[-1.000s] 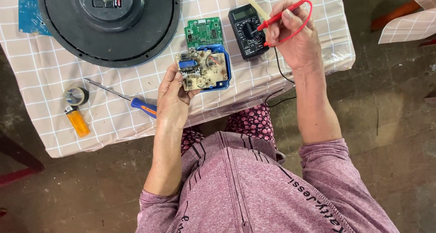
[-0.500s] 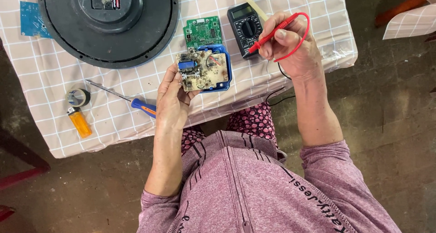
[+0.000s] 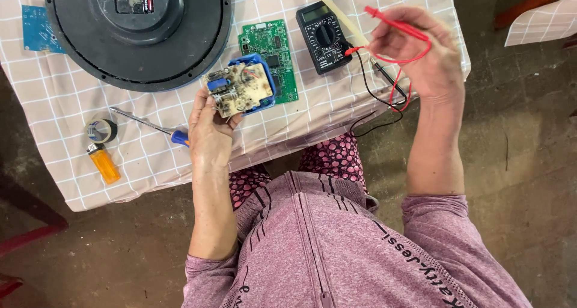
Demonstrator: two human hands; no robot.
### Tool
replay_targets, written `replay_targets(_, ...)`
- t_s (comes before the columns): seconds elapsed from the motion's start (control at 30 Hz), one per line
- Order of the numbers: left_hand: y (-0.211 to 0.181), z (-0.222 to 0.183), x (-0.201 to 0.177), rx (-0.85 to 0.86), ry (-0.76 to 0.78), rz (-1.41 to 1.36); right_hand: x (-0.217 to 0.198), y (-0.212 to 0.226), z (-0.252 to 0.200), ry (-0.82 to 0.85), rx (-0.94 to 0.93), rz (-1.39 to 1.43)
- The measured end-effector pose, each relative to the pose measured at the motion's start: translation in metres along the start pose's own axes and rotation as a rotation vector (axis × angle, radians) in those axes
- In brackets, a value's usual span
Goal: Testing and inspecting electronic components including circuit boards and a clock mechanism using a multimeter and screwdriver
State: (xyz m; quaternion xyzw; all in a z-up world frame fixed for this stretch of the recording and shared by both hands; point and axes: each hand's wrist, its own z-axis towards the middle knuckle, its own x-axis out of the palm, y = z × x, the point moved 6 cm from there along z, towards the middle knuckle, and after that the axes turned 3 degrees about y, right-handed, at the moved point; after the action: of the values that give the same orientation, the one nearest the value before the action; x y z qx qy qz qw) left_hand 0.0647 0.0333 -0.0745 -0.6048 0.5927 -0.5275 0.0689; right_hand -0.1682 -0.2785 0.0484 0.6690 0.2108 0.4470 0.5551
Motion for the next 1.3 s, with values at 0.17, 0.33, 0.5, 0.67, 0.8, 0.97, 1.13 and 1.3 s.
replay_targets(0.17,0.0,0.001,-0.002,0.0,-0.001,-0.025,-0.042,0.008,-0.01,-0.215,0.056,0.09)
replay_targets(0.33,0.003,0.002,-0.006,-0.016,-0.077,0.005,-0.056,0.036,-0.021,-0.23,-0.122,-0.175)
replay_targets(0.5,0.006,-0.011,0.019,-0.041,0.113,0.064,-0.037,0.045,-0.025,-0.168,-0.138,-0.231)
replay_targets(0.67,0.02,-0.013,0.017,-0.143,0.034,0.129,-0.019,0.052,-0.026,-0.128,-0.131,-0.325)
replay_targets(0.8,0.014,-0.016,0.016,-0.099,0.075,0.111,-0.043,0.041,-0.008,-0.195,-0.116,-0.511)
replay_targets(0.97,0.009,-0.014,0.01,-0.064,0.055,0.086,-0.112,-0.012,0.028,-0.348,0.023,-0.6)
replay_targets(1.13,0.006,-0.017,0.009,-0.049,0.05,0.017,-0.132,-0.038,0.046,-0.432,0.074,-0.69)
replay_targets(1.3,0.003,-0.017,0.007,-0.049,0.018,0.042,-0.157,-0.073,0.073,-0.45,0.096,-0.967)
